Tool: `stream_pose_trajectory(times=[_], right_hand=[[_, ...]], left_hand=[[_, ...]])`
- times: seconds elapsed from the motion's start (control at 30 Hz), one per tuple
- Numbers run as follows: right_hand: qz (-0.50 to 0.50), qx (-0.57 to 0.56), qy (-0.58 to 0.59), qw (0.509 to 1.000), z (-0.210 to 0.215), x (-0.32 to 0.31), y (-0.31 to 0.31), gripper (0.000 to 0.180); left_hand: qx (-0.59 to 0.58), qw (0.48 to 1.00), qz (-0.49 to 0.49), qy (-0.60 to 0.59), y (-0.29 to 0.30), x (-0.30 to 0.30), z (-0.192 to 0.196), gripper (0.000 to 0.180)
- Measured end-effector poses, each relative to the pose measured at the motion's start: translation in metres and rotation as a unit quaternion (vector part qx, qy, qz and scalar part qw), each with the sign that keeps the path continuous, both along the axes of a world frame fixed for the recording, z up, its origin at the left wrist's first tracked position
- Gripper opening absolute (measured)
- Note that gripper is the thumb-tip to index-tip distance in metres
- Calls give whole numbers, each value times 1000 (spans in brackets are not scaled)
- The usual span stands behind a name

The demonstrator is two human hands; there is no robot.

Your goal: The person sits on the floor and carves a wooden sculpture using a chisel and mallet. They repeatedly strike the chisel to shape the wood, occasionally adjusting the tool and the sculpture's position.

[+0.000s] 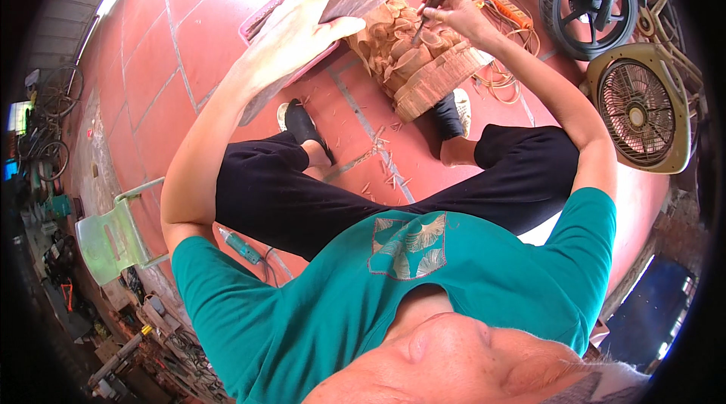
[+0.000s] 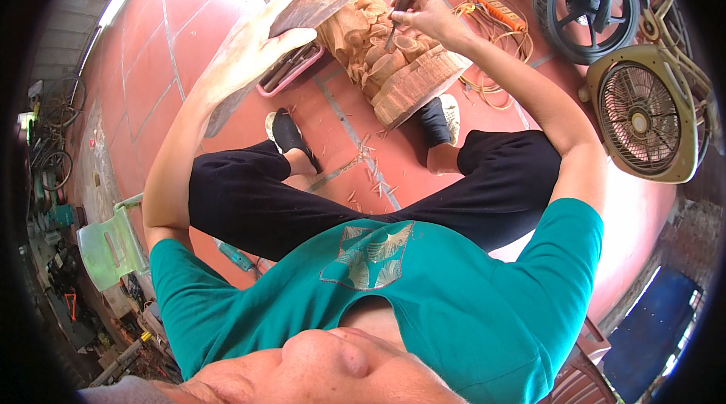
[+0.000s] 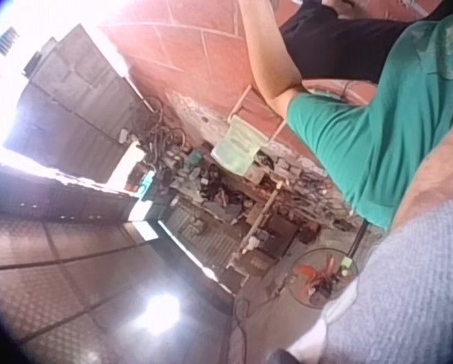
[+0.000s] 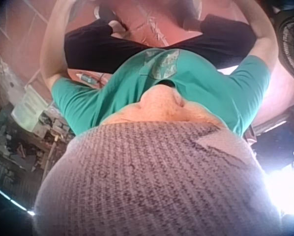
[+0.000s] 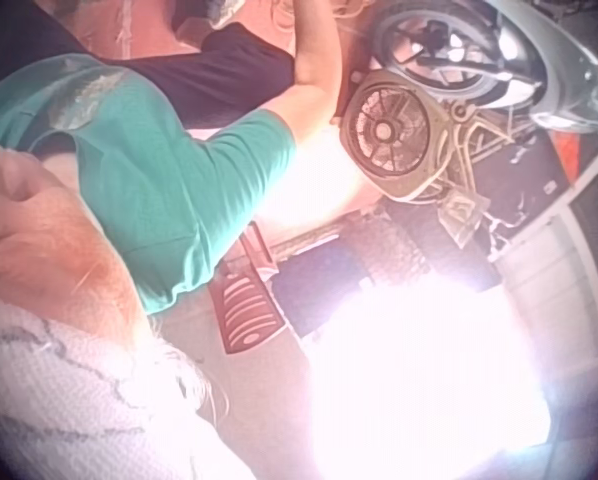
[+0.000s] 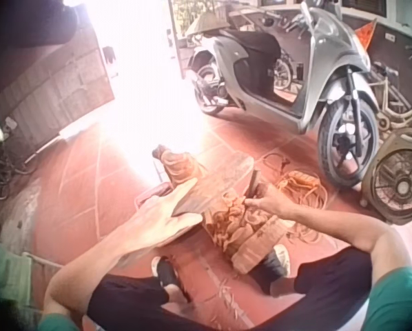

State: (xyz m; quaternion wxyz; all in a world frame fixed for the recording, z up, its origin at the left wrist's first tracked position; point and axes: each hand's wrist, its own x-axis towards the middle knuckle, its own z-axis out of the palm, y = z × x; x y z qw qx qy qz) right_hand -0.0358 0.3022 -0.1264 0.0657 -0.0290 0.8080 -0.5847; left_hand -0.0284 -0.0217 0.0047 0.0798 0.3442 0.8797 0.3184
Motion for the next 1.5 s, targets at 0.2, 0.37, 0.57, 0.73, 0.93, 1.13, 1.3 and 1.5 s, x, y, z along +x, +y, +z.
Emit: stream_pose_trajectory(times=[0.2, 0.37, 0.57, 0.73, 0.93, 1.13, 1.3, 1.5], right_hand=[[3, -54, -20, 998, 14, -1, 4, 32], [28, -12, 2, 1000, -1, 6, -1, 33], [41, 47, 38, 997, 1, 8, -6, 33], [49, 82, 95, 991, 1, 10, -11, 33], [47, 88, 102, 990, 0, 9, -11, 34], [62, 119, 160, 978, -3, 8, -13, 35], [74, 128, 157, 976, 2, 10, -14, 32], [53, 119, 108, 986, 6, 12, -15, 29]], left_hand=[[-3, 1000, -6, -4, 1, 1, 2, 73], [24, 996, -26, 78, 6, -1, -2, 73], [79, 994, -12, 79, 12, 6, 6, 70], [144, 986, -42, 73, 14, 6, 10, 67], [109, 992, -12, 67, 16, 4, 9, 67], [-45, 995, -36, 79, 13, -4, -6, 74], [97, 995, -19, 24, 13, -6, -3, 76], [-56, 997, -35, 48, 20, -3, -6, 76]])
